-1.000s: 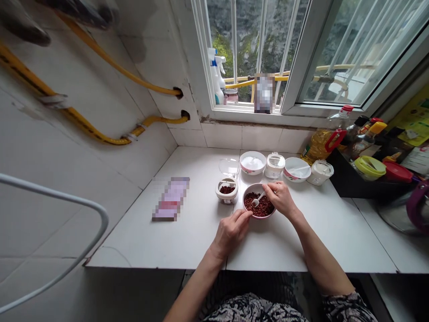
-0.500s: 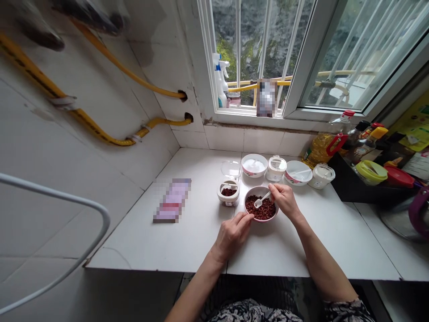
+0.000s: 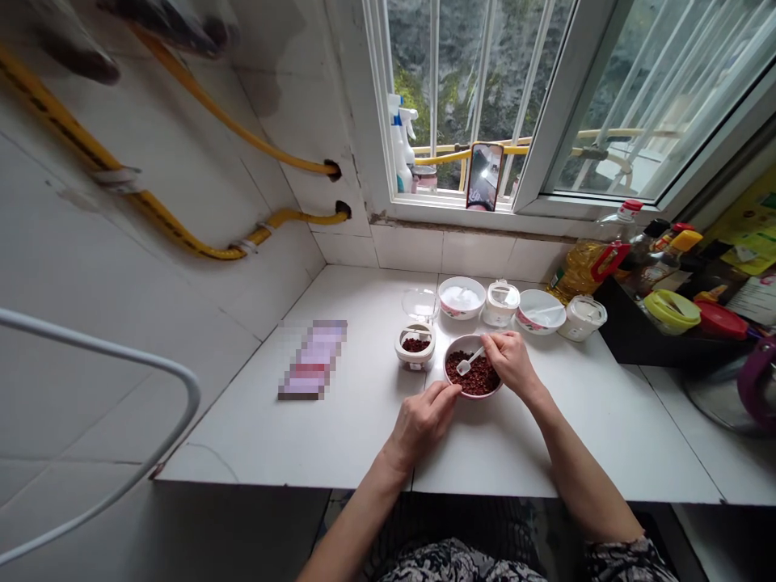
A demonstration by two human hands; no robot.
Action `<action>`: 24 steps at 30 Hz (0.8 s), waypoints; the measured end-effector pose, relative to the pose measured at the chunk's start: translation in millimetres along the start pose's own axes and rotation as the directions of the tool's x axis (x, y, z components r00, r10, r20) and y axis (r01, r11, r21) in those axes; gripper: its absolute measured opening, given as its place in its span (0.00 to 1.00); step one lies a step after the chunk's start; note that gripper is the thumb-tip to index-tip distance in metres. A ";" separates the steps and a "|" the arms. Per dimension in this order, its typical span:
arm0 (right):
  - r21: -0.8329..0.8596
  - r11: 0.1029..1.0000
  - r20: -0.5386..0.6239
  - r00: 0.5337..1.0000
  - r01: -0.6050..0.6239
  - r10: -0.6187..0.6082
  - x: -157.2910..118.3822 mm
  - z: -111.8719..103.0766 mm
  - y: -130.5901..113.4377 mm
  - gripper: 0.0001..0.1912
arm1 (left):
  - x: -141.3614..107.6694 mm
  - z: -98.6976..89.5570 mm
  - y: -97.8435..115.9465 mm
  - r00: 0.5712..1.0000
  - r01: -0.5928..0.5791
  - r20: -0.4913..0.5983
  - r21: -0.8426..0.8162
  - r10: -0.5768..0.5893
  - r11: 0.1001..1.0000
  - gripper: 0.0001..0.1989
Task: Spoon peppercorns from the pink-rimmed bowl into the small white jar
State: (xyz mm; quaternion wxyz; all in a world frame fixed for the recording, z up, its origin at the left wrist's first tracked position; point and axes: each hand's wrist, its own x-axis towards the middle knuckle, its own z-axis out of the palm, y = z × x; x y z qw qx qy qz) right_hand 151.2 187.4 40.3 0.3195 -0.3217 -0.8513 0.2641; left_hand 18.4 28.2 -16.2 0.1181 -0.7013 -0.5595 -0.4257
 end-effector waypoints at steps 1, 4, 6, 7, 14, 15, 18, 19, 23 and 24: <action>-0.028 0.999 0.007 0.999 0.035 -0.035 -0.1 1.6 -1.4 0.28 | -0.4 0.3 -0.2 1.000 0.001 0.003 0.002 -0.001 1.000 0.11; -0.026 0.998 0.044 0.998 0.056 -0.055 -0.2 4.3 -2.7 0.28 | -1.5 1.1 -1.1 1.000 0.009 0.011 0.012 -0.009 1.000 0.11; 0.003 0.999 0.061 0.998 0.033 -0.033 -0.4 3.6 -1.8 0.29 | -2.0 1.3 -1.5 1.000 0.012 0.015 0.013 -0.013 1.000 0.12; 0.019 1.000 0.068 0.998 0.016 -0.017 -0.5 2.7 -1.4 0.29 | -2.1 1.2 -1.6 1.000 0.012 0.013 0.012 -0.013 1.000 0.12; 0.097 0.995 0.108 0.994 -0.004 -0.007 -2.2 3.2 -5.1 0.30 | -1.9 0.3 -1.2 1.000 0.019 0.025 0.008 -0.019 1.000 0.12; 0.104 0.994 0.116 0.993 -0.009 -0.004 -2.5 4.2 -5.7 0.30 | -1.9 0.3 -1.1 0.999 0.021 0.025 0.008 -0.021 1.000 0.12; 0.134 0.989 0.135 0.990 -0.061 0.042 -3.3 5.4 -5.5 0.29 | -1.9 0.6 -1.1 1.000 0.017 0.018 0.010 -0.017 1.000 0.12; 0.144 0.986 0.131 0.989 -0.081 0.062 -3.5 4.9 -5.0 0.29 | -2.0 0.6 -1.0 1.000 0.016 0.017 0.011 -0.016 1.000 0.12; 0.155 0.982 0.061 0.993 -0.105 0.097 -2.9 -0.5 -3.3 0.28 | -2.2 0.2 -0.9 1.000 0.014 0.024 0.015 -0.014 1.000 0.13; 0.139 0.986 0.039 0.996 -0.088 0.084 -2.5 -1.9 -3.1 0.28 | -2.2 0.1 -0.9 1.000 0.015 0.026 0.014 -0.015 1.000 0.13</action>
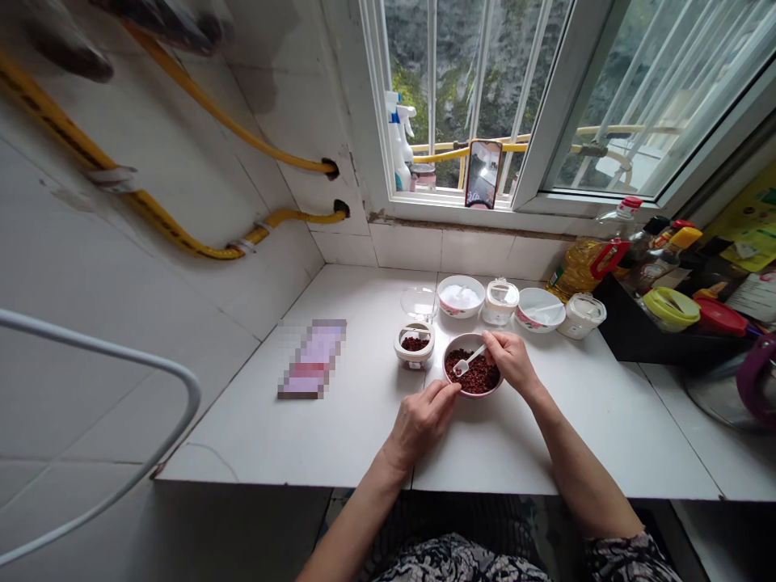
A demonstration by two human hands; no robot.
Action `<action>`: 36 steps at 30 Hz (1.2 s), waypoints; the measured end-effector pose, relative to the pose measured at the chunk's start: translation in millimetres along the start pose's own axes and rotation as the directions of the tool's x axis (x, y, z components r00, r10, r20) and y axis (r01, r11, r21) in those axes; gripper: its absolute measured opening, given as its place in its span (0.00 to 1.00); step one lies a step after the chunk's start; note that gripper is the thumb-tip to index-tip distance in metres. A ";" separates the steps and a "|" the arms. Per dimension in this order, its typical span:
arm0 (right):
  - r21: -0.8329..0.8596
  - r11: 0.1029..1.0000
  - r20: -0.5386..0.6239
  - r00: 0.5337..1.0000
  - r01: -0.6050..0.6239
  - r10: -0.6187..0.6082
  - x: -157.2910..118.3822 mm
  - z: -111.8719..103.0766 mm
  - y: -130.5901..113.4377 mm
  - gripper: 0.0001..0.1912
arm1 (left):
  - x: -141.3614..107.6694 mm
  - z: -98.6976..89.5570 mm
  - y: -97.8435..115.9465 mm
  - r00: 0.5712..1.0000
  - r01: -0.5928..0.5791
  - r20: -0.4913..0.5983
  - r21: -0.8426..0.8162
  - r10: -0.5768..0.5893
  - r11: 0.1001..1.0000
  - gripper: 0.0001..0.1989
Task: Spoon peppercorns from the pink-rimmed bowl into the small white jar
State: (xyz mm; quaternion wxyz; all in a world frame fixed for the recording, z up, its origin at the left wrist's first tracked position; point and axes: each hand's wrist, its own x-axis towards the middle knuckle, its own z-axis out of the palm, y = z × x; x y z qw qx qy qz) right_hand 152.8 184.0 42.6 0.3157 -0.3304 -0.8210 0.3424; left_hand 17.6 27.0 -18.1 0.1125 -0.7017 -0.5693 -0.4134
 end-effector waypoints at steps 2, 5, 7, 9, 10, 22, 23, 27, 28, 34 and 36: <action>-0.059 0.997 -0.029 0.998 0.053 -0.054 0.9 -2.0 -0.1 0.28 | 0.0 -0.2 0.0 1.000 0.004 0.001 -0.003 -0.004 1.000 0.13; -0.142 0.984 -0.039 0.992 0.112 -0.118 1.7 -2.0 0.8 0.28 | 0.1 0.0 -0.1 1.000 0.007 -0.003 -0.006 -0.007 1.000 0.12; -0.168 0.978 -0.040 0.991 0.121 -0.130 1.7 -0.7 2.3 0.27 | 0.2 0.1 -0.2 1.000 0.008 -0.005 -0.006 -0.008 1.000 0.12; -0.183 0.976 -0.040 0.991 0.121 -0.131 1.5 0.5 4.0 0.27 | 0.3 0.2 -0.2 1.000 0.010 -0.002 -0.010 -0.010 1.000 0.12; -0.185 0.975 -0.039 0.991 0.120 -0.129 1.4 0.9 4.8 0.27 | 0.3 0.2 -0.2 1.000 0.010 -0.002 -0.012 -0.010 1.000 0.12; -0.117 0.990 -0.009 0.997 0.076 -0.077 1.5 3.8 5.2 0.28 | 1.3 -0.3 0.1 1.000 -0.007 -0.023 -0.019 0.006 1.000 0.12; -0.100 0.993 -0.012 0.998 0.057 -0.059 1.3 3.6 4.8 0.29 | 1.6 -0.5 0.5 1.000 -0.008 -0.026 -0.020 0.007 1.000 0.12; 0.025 0.998 -0.018 0.998 -0.051 0.052 0.9 3.2 4.1 0.29 | 1.7 -0.7 1.0 1.000 -0.013 -0.028 -0.015 0.013 1.000 0.11; 0.074 0.994 -0.020 0.996 -0.080 0.082 1.2 3.5 4.0 0.29 | 1.5 -0.6 0.9 1.000 -0.013 -0.028 -0.015 0.013 1.000 0.11; 0.289 0.947 -0.062 0.984 -0.140 0.164 9.0 7.3 -6.7 0.32 | 1.0 0.3 0.4 1.000 -0.007 -0.022 -0.017 0.007 1.000 0.11; 0.293 0.951 -0.083 0.988 -0.101 0.131 13.3 8.5 -16.5 0.32 | 0.8 0.4 0.6 1.000 -0.001 -0.016 -0.022 0.000 1.000 0.11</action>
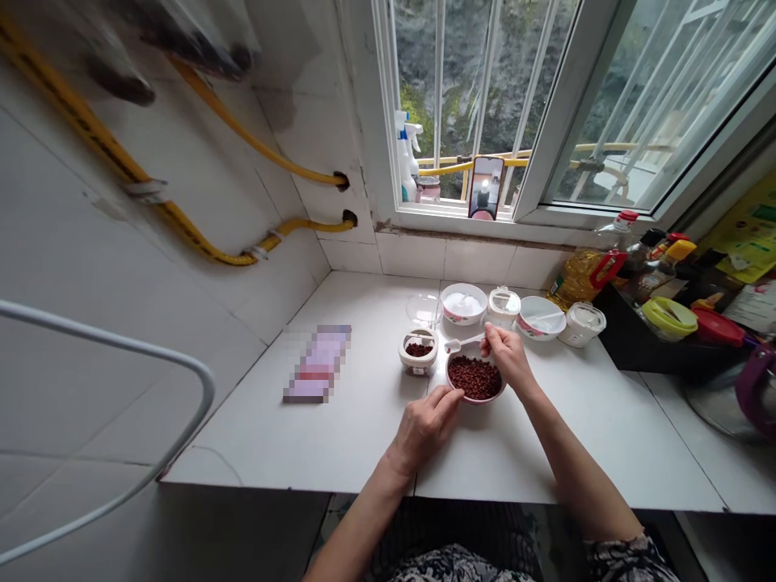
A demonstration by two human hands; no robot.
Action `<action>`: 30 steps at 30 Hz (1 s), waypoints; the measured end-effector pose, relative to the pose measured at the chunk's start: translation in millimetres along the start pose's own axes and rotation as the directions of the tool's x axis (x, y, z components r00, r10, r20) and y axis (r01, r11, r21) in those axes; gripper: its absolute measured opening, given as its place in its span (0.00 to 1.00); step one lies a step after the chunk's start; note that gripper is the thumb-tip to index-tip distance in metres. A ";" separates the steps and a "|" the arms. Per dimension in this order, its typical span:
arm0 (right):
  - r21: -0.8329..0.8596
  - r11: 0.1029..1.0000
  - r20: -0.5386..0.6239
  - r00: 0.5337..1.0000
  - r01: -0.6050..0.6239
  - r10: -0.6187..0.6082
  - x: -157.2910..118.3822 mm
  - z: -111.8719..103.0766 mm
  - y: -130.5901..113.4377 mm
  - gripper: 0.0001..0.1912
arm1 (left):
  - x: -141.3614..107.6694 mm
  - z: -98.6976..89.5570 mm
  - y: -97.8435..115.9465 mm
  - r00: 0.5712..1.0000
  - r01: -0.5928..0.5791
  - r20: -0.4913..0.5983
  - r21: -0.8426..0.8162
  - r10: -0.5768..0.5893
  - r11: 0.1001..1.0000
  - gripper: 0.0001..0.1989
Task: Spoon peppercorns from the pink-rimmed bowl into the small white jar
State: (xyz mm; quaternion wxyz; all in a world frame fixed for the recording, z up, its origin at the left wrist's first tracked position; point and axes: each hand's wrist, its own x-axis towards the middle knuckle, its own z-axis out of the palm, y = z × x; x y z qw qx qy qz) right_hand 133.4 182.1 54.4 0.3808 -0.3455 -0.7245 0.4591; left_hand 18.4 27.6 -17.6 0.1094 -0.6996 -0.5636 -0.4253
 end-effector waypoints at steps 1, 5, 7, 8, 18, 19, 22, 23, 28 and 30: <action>-0.011 0.999 -0.003 0.999 0.033 -0.033 1.3 2.7 -5.3 0.31 | -0.1 0.1 0.0 1.000 0.003 0.002 -0.003 -0.003 1.000 0.11; -0.208 0.941 -0.031 0.960 0.266 -0.278 2.8 18.9 -23.2 0.28 | -0.9 1.0 -0.6 1.000 0.003 0.010 0.004 -0.003 1.000 0.11; -0.365 0.832 0.006 0.895 0.417 -0.446 1.1 29.3 -27.0 0.27 | -1.1 1.8 -1.3 1.000 0.001 0.011 0.014 -0.001 1.000 0.11; -0.428 0.761 0.057 0.855 0.487 -0.516 -0.1 34.0 -27.6 0.26 | -1.1 2.1 -1.5 1.000 0.000 0.009 0.017 -0.001 1.000 0.11; -0.513 0.685 0.137 0.837 0.517 -0.530 4.9 -12.6 -16.7 0.21 | -1.1 1.0 -0.9 1.000 -0.005 0.007 0.027 0.005 1.000 0.12; -0.549 0.672 0.160 0.852 0.497 -0.499 4.9 -21.9 -13.9 0.21 | -1.3 1.1 -1.2 1.000 -0.004 0.004 0.022 0.004 1.000 0.12; -0.648 0.612 0.241 0.884 0.454 -0.400 -0.6 -38.5 -5.8 0.22 | -1.7 1.6 -1.9 1.000 -0.004 -0.003 0.007 0.004 1.000 0.12; -0.658 0.602 0.272 0.888 0.452 -0.369 -3.7 -39.6 -3.8 0.23 | -1.6 1.8 -2.1 1.000 -0.005 -0.006 0.005 0.005 1.000 0.12; -0.580 0.678 0.306 0.892 0.451 -0.332 -14.1 -29.8 0.3 0.23 | -0.5 1.3 -1.5 1.000 -0.020 -0.020 0.011 0.020 1.000 0.12; -0.553 0.713 0.257 0.902 0.431 -0.346 -13.2 -28.0 1.8 0.23 | -0.2 0.9 -1.1 1.000 -0.013 -0.013 0.013 0.013 1.000 0.12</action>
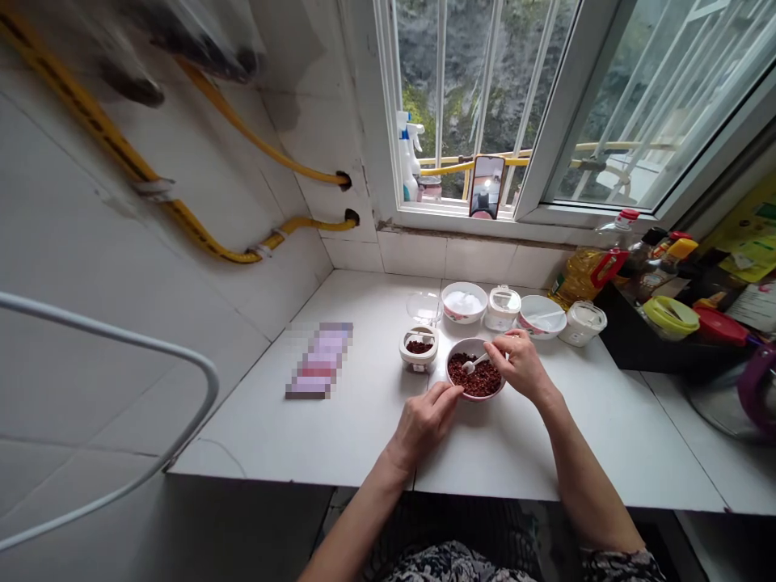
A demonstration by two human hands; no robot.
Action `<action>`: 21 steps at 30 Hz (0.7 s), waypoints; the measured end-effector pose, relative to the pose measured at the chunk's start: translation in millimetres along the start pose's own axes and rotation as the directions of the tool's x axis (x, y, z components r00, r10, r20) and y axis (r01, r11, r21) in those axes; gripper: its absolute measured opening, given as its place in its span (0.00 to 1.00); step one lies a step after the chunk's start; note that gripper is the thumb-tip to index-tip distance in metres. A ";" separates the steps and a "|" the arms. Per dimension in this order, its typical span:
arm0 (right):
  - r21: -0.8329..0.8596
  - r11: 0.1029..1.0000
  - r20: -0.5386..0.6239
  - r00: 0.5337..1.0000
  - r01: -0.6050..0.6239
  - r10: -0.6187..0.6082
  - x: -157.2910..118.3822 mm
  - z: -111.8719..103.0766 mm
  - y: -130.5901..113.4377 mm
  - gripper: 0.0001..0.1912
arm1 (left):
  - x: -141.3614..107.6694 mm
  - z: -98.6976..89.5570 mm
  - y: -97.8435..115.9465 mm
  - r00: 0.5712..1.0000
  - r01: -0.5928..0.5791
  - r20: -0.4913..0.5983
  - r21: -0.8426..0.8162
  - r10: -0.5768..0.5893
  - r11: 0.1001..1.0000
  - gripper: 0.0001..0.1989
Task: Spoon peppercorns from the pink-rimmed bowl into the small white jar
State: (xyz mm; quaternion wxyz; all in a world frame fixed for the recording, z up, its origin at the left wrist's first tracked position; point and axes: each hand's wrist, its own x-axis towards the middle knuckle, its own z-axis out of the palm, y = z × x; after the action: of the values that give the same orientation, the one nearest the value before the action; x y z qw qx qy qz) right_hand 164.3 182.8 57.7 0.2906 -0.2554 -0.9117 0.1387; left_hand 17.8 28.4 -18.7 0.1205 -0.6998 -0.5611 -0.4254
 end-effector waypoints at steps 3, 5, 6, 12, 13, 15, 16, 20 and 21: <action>0.062 0.997 -0.041 0.998 -0.037 0.040 1.2 1.7 6.5 0.23 | 0.3 -0.6 0.3 1.000 0.002 0.004 0.001 -0.002 1.000 0.12; 0.105 0.993 -0.030 0.998 -0.058 0.062 0.9 3.0 11.2 0.23 | 0.6 -0.9 0.4 1.000 -0.002 0.001 0.002 0.002 1.000 0.12; 0.122 0.990 -0.021 0.997 -0.068 0.072 0.5 3.8 12.9 0.23 | 0.7 -1.1 0.4 1.000 -0.003 0.000 0.002 0.003 1.000 0.12; 0.208 0.970 -0.017 0.992 -0.122 0.128 -0.6 5.3 11.4 0.25 | 0.7 -1.9 0.8 1.000 0.009 0.017 0.000 -0.009 1.000 0.12; 0.233 0.962 -0.013 0.989 -0.140 0.147 -0.6 4.8 10.5 0.25 | 0.6 -1.9 0.8 1.000 0.010 0.016 0.001 -0.010 1.000 0.12; 0.300 0.934 0.008 0.979 -0.195 0.202 -0.9 3.9 9.3 0.25 | 0.5 -1.7 0.9 1.000 0.011 0.014 0.003 -0.011 1.000 0.12; 0.340 0.912 0.023 0.972 -0.229 0.235 -1.2 3.8 9.1 0.25 | 0.4 -1.5 0.8 1.000 0.012 0.013 0.003 -0.012 1.000 0.12; 0.490 0.804 0.074 0.935 -0.337 0.347 -3.0 7.1 10.0 0.25 | 0.1 -0.2 0.3 1.000 0.002 0.001 0.004 -0.002 1.000 0.12; 0.517 0.780 0.079 0.927 -0.353 0.367 -2.9 8.9 10.3 0.25 | 0.0 0.0 0.2 1.000 0.003 -0.002 0.005 -0.003 1.000 0.11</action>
State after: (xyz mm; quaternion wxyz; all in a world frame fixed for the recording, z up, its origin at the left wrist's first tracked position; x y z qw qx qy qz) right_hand 164.9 188.8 45.2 0.3287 -0.3380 -0.7698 0.4302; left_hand 18.0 28.3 -18.6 0.1223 -0.6983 -0.5629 -0.4249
